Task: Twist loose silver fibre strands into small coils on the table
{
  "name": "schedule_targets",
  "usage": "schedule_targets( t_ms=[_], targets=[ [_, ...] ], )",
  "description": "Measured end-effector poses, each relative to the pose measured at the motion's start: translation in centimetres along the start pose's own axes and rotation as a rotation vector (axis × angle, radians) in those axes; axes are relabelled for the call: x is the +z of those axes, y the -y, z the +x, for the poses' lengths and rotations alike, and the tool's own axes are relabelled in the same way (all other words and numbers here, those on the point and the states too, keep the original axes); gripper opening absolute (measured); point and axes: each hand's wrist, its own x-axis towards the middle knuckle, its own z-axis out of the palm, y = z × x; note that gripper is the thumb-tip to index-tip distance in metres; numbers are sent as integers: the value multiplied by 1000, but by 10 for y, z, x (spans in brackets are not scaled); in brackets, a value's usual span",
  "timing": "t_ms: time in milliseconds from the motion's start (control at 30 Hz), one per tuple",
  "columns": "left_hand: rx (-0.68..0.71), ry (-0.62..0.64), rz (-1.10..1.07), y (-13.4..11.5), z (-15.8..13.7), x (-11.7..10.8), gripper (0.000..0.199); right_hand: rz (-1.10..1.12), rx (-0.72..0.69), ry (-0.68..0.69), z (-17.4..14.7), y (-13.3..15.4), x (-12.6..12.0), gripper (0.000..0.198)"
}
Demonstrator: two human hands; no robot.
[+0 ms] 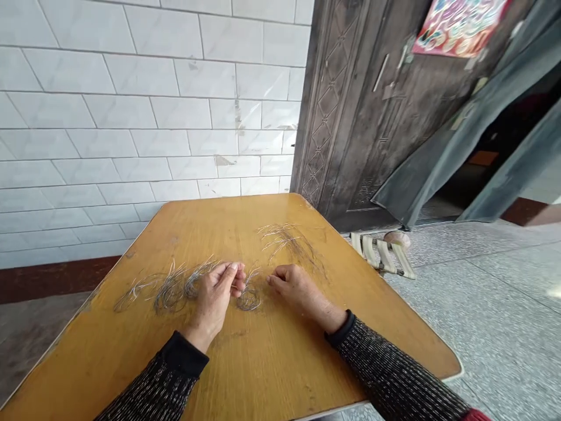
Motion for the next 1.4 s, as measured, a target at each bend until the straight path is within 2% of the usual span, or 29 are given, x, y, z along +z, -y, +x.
schedule_targets(
  t_ms=[67,133,200,300,367,533,767,967,1200,1400],
  targets=[
    [-4,11,6,2,1,0,31,-82,-8,-85,7,-7,-12,27],
    [-10,14,22,4,1,1,31,-144,39,-211,17,-19,-31,27],
    [-3,19,35,5,0,2,32,-172,87,-281,28,-35,-50,27],
    [9,31,53,6,0,1,33,-228,157,-337,45,-59,-72,23],
    [13,38,62,7,1,1,34,-271,200,-348,53,-72,-77,21],
    [8,60,56,8,0,1,31,-385,252,-324,61,-81,-66,21],
    [17,95,71,8,-2,4,29,-548,156,-167,49,-52,-45,33],
    [7,103,72,7,-2,3,28,-669,135,-97,42,-41,-29,22],
    [9,111,84,10,-2,3,29,-673,185,-67,43,-39,-26,18],
    [13,113,86,9,-2,3,29,-580,225,-108,41,-43,-36,16]
  ],
)
